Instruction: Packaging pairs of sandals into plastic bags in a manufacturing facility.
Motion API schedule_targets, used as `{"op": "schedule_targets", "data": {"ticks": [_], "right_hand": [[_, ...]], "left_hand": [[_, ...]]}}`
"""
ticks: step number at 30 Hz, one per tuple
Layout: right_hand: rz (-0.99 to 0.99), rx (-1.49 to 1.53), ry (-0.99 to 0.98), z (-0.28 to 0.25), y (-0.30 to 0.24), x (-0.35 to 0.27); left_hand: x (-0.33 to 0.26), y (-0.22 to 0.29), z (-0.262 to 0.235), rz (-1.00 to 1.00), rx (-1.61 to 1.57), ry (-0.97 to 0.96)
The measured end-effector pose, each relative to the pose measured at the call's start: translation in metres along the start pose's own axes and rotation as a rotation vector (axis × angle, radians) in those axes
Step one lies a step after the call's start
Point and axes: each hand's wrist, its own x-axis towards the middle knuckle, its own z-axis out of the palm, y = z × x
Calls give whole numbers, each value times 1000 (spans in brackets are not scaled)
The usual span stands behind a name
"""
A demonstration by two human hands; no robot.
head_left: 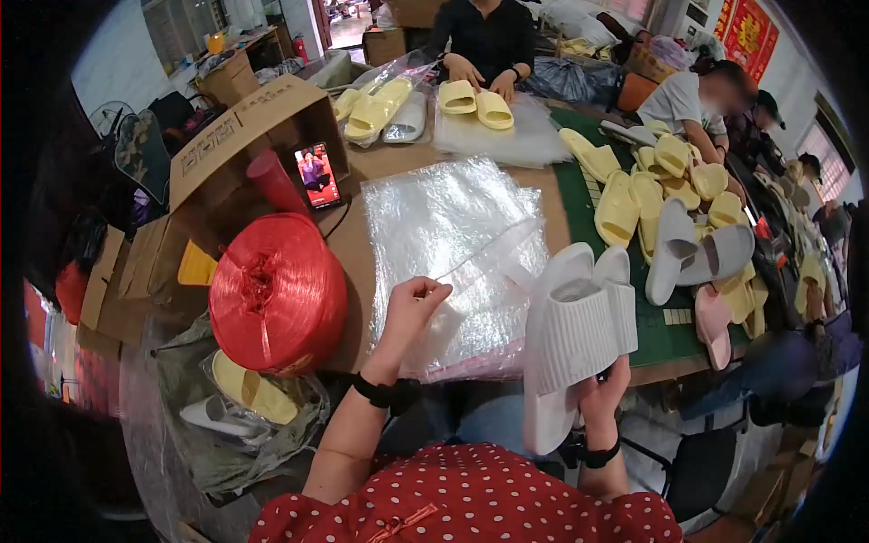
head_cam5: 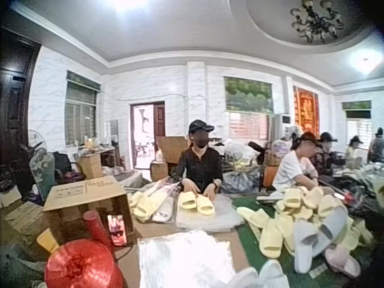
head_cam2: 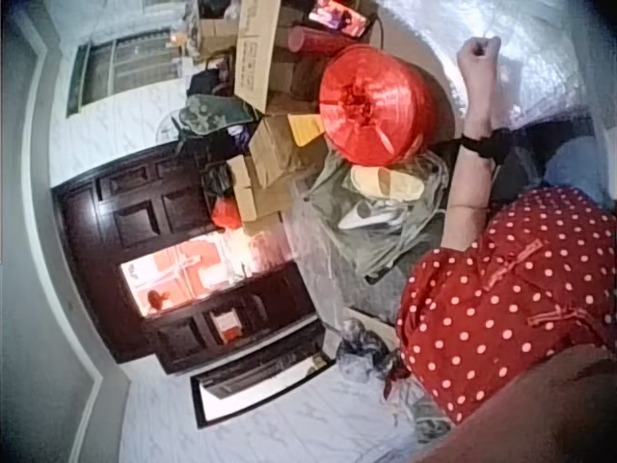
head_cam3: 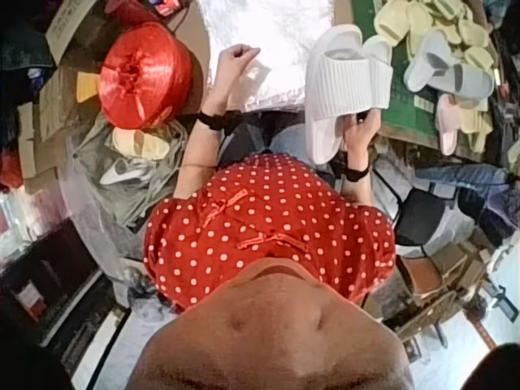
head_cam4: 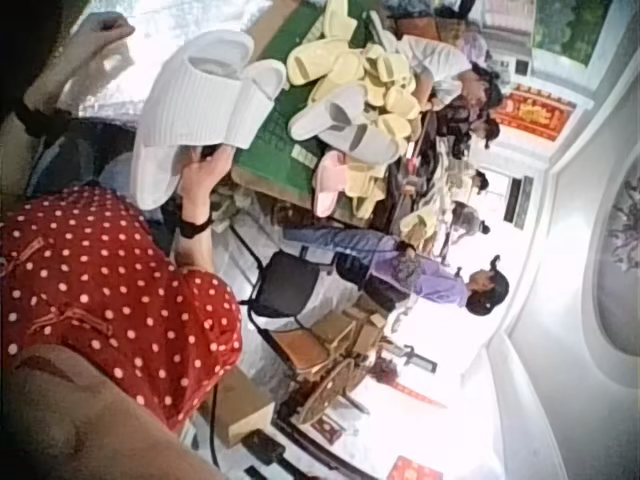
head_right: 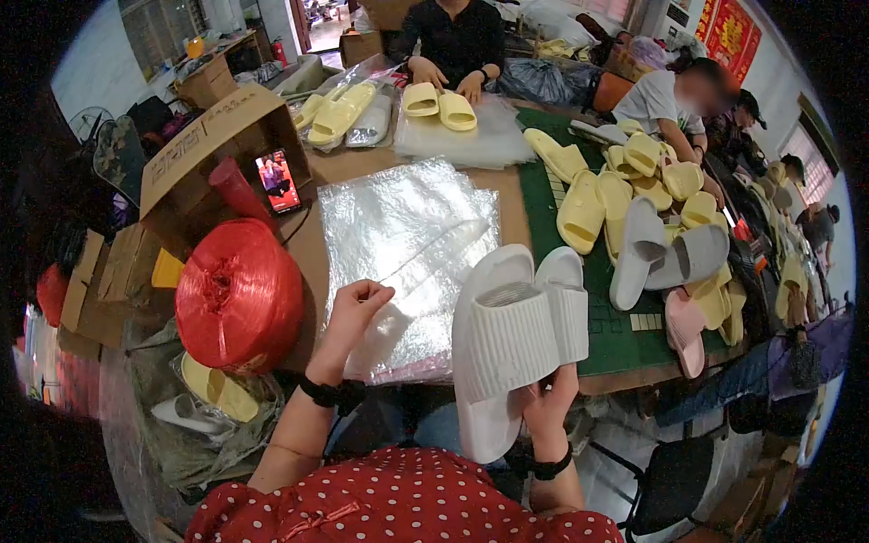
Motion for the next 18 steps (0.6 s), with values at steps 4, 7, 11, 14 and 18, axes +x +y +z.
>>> {"op": "schedule_targets", "data": {"ticks": [4, 7, 11, 14, 18], "right_hand": [[-9, 21, 38, 2, -6, -1], [-141, -174, -30, 4, -10, -2], [-147, -311, -535, 19, -18, -4], [-101, -334, -602, 30, -9, -6], [-77, -377, -574, 32, 1, -8]], "left_hand": [[-2, 2, 3, 68, -80, 1], [-2, -2, 5, 105, -57, -62], [-4, -7, 8, 11, -113, -236], [-7, 3, 6, 56, -177, -448], [-6, 3, 4, 24, -70, -429]]}}
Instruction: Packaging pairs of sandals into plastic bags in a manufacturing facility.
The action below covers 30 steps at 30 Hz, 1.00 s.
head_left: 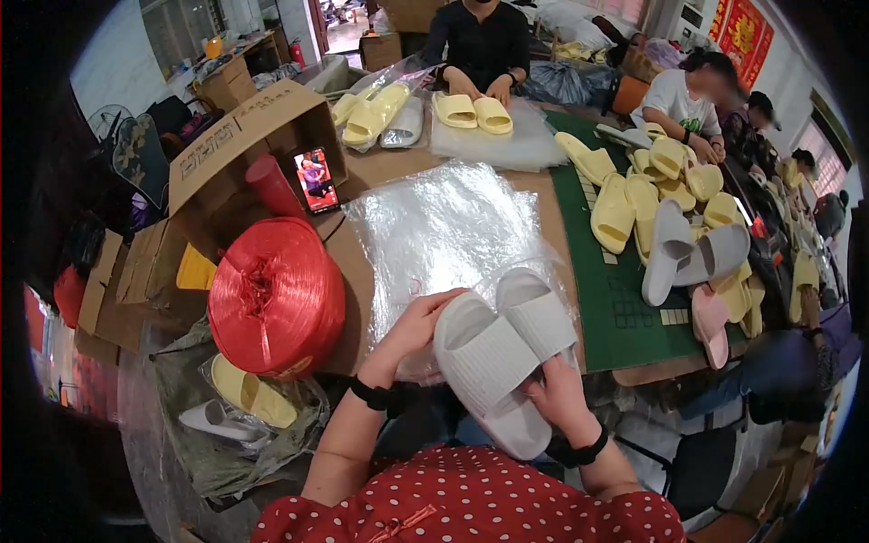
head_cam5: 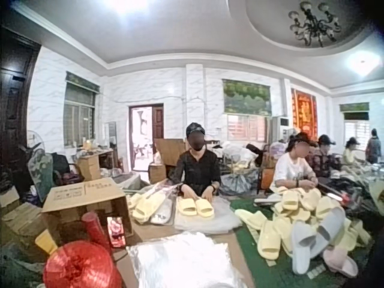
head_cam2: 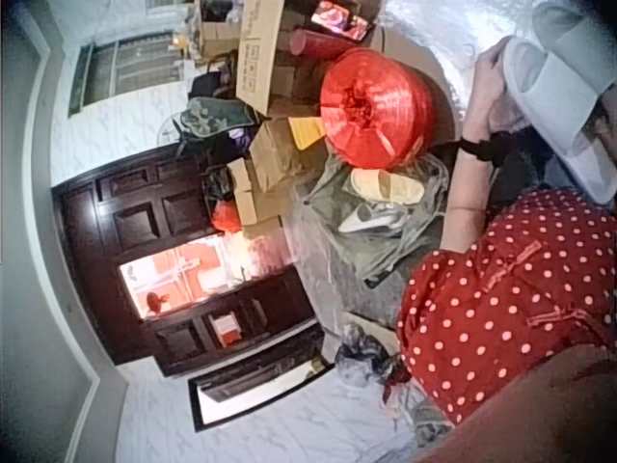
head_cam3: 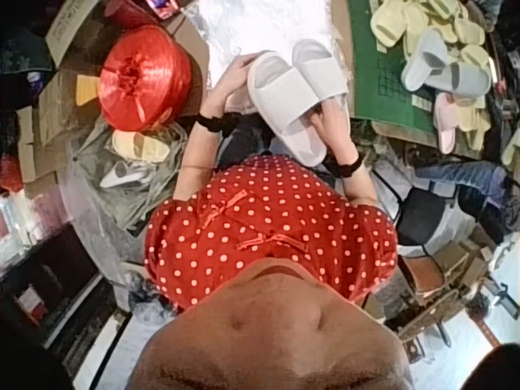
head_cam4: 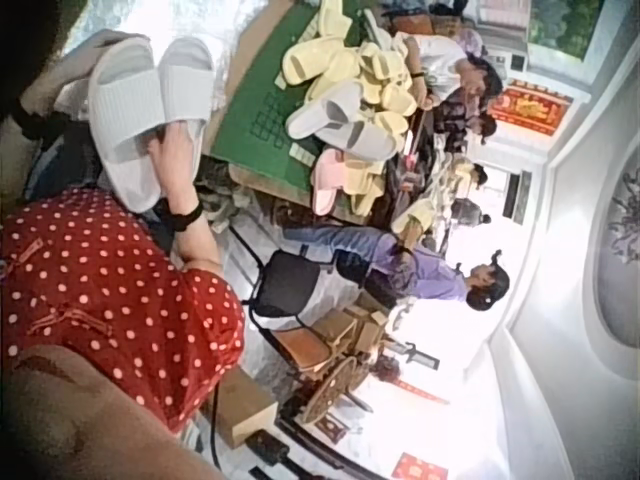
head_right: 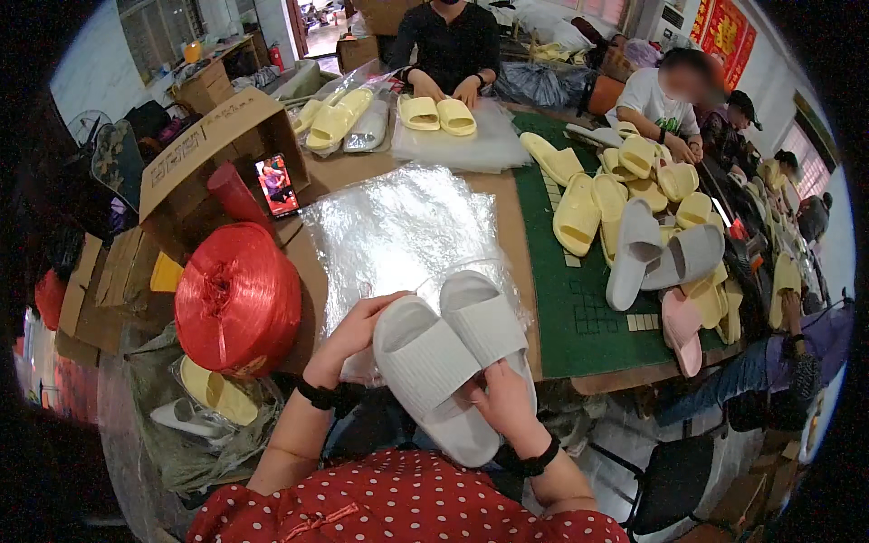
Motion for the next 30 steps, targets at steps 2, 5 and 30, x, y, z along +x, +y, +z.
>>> {"op": "schedule_targets", "data": {"ticks": [2, 5, 30], "right_hand": [[29, -11, 5, -2, 1, 0], [106, 40, 37, -6, -1, -2], [-166, -127, 169, 47, -5, 96]], "left_hand": [[0, 8, 1, 40, 151, 9], [-5, 15, 4, 41, 206, 37], [-52, 53, 67, 669, 782, -284]]}}
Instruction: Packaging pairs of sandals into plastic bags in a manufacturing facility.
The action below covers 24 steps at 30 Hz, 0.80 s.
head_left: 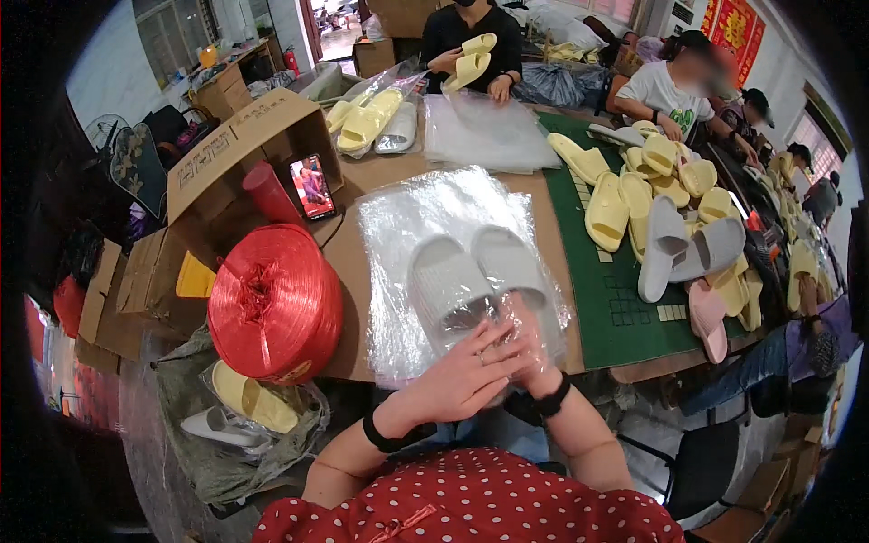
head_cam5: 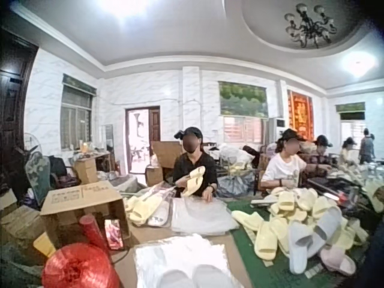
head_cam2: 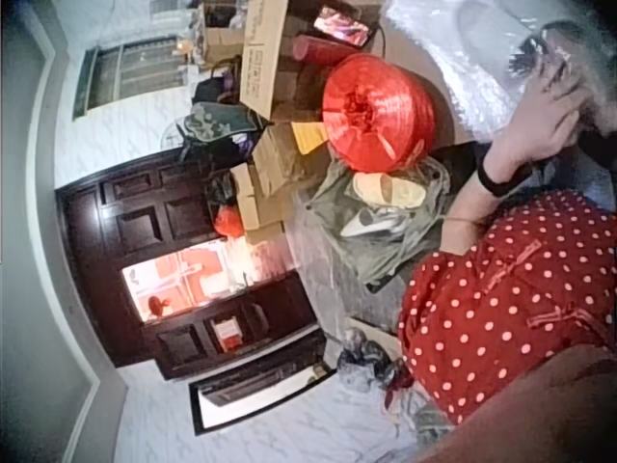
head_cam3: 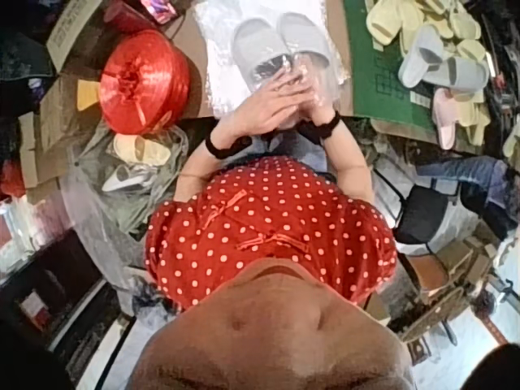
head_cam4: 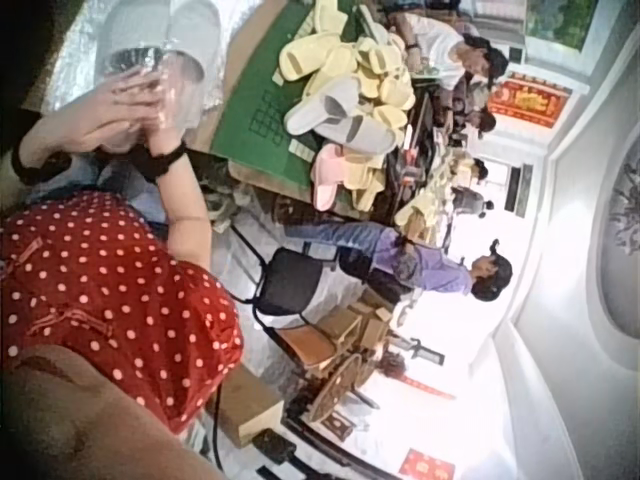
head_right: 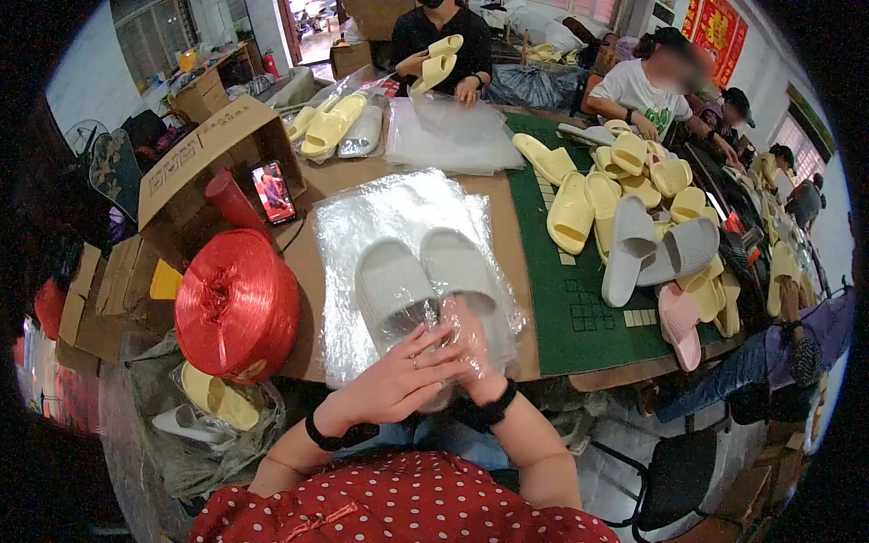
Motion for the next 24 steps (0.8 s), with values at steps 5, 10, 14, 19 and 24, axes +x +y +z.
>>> {"op": "schedule_targets", "data": {"ticks": [5, 10, 14, 19, 24], "right_hand": [[81, 198, 124, 19, -29, 69], [175, -27, 5, 49, -28, 102], [62, 177, 190, 32, -32, 50], [-169, 411, -320, -45, -49, -28], [119, 1003, -649, -136, -52, -28]], "left_hand": [[-8, 9, -16, -18, -92, -46], [-27, 0, -34, -55, -66, 6], [-43, -11, -43, -209, -149, 208], [-47, -43, -35, -538, 224, 652], [-37, -61, -24, -784, 342, 605]]}}
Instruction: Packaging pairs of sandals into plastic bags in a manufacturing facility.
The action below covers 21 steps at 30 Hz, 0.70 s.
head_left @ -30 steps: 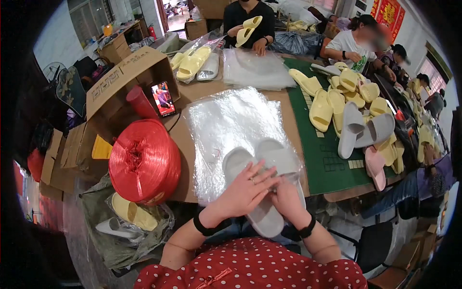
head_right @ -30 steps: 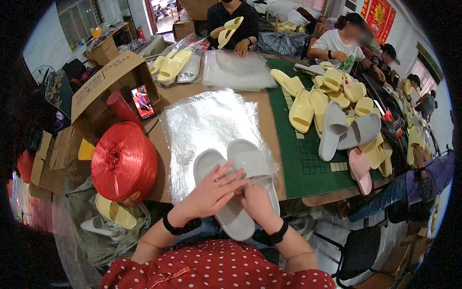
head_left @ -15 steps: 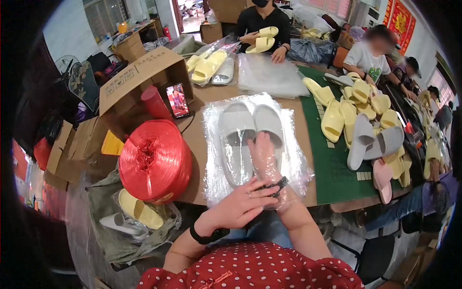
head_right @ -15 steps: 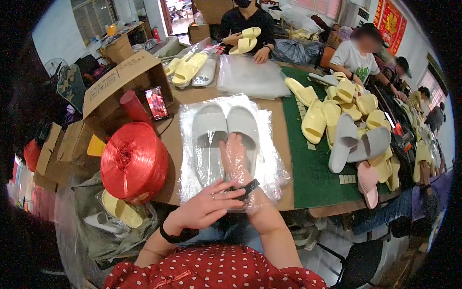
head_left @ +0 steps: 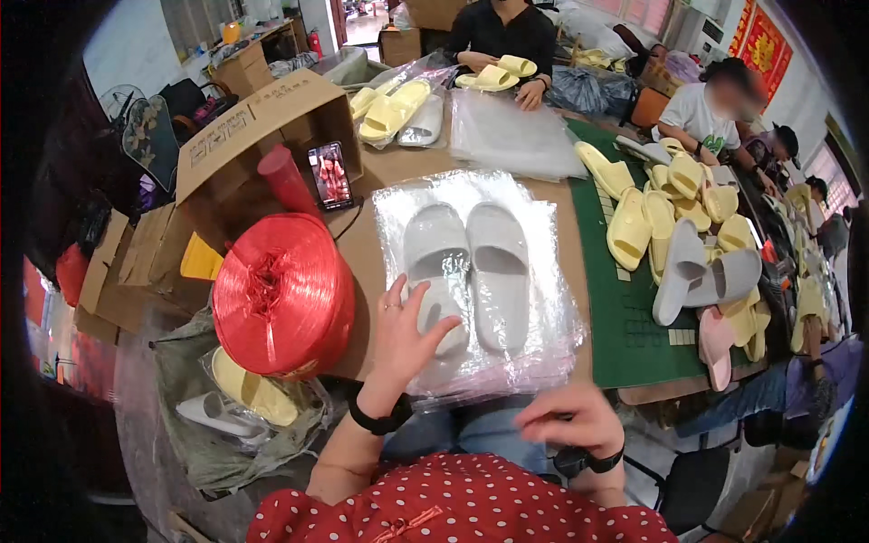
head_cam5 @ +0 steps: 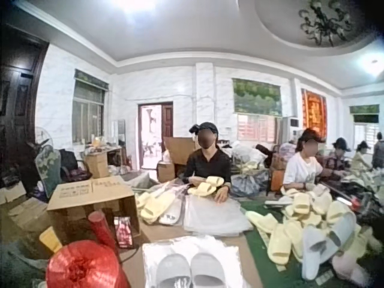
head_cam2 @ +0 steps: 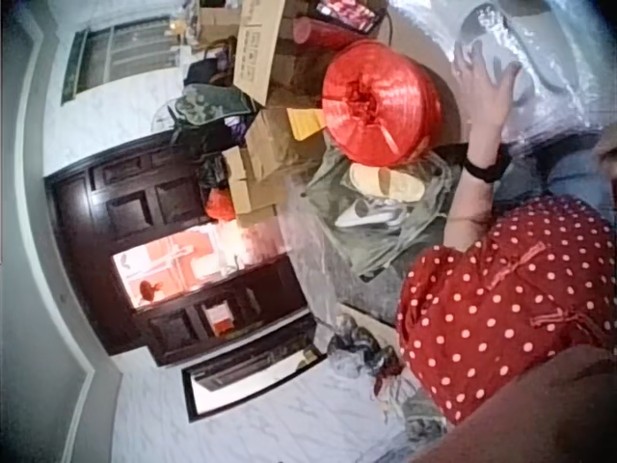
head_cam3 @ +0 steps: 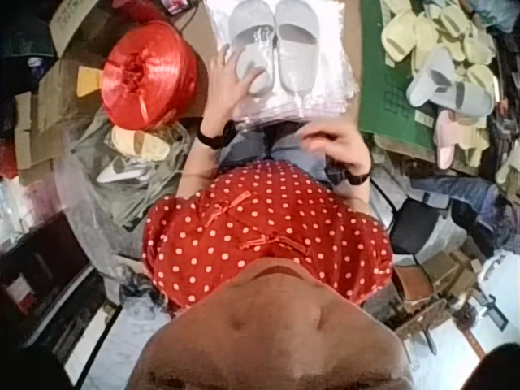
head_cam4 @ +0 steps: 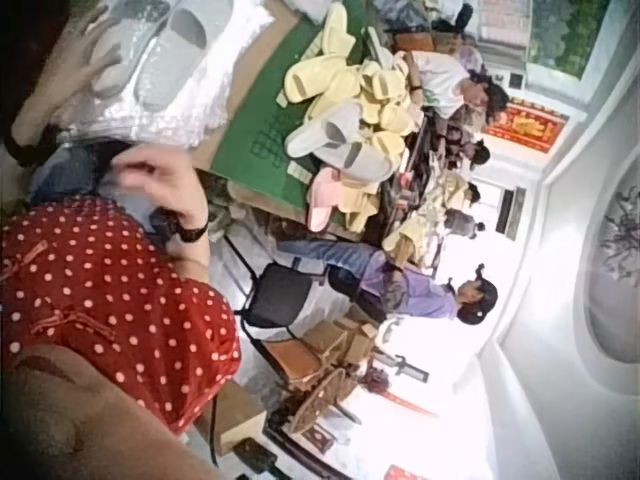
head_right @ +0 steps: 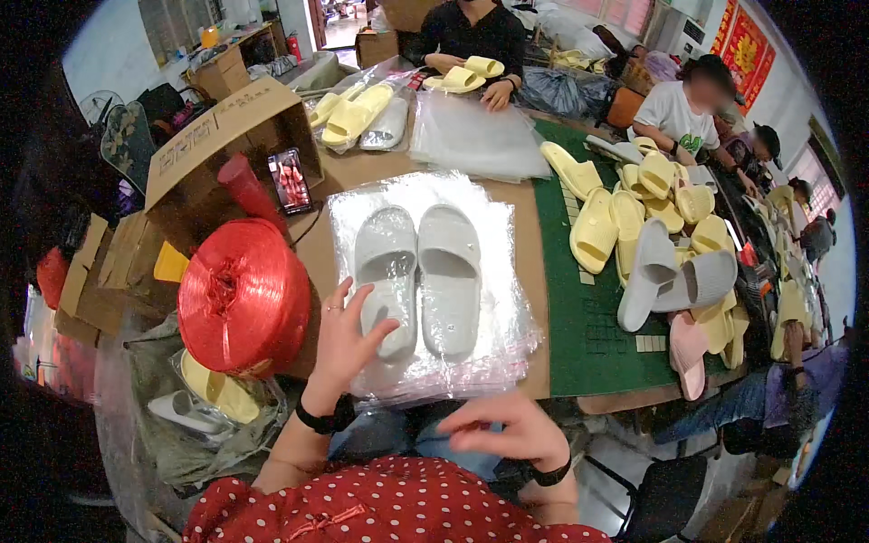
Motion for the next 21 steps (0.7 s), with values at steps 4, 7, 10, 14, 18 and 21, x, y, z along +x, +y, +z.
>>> {"op": "schedule_targets", "data": {"ticks": [4, 7, 10, 14, 18, 21], "right_hand": [[-163, -317, 675, -5, 6, 39], [-90, -635, 768, -3, 38, 78], [14, -832, 792, -3, 82, 93], [53, -808, 798, 1, 120, 96], [0, -782, 846, 1, 133, 99], [40, -738, 843, 0, 131, 97]], "left_hand": [[-3, 6, 14, -49, 84, -33], [-10, 3, 14, -85, 141, -40], [-13, -3, 13, -152, 176, -14], [-13, -20, 16, -219, 136, -22], [-7, -27, 23, -245, -18, -54], [0, -24, 21, -346, -181, -120]]}}
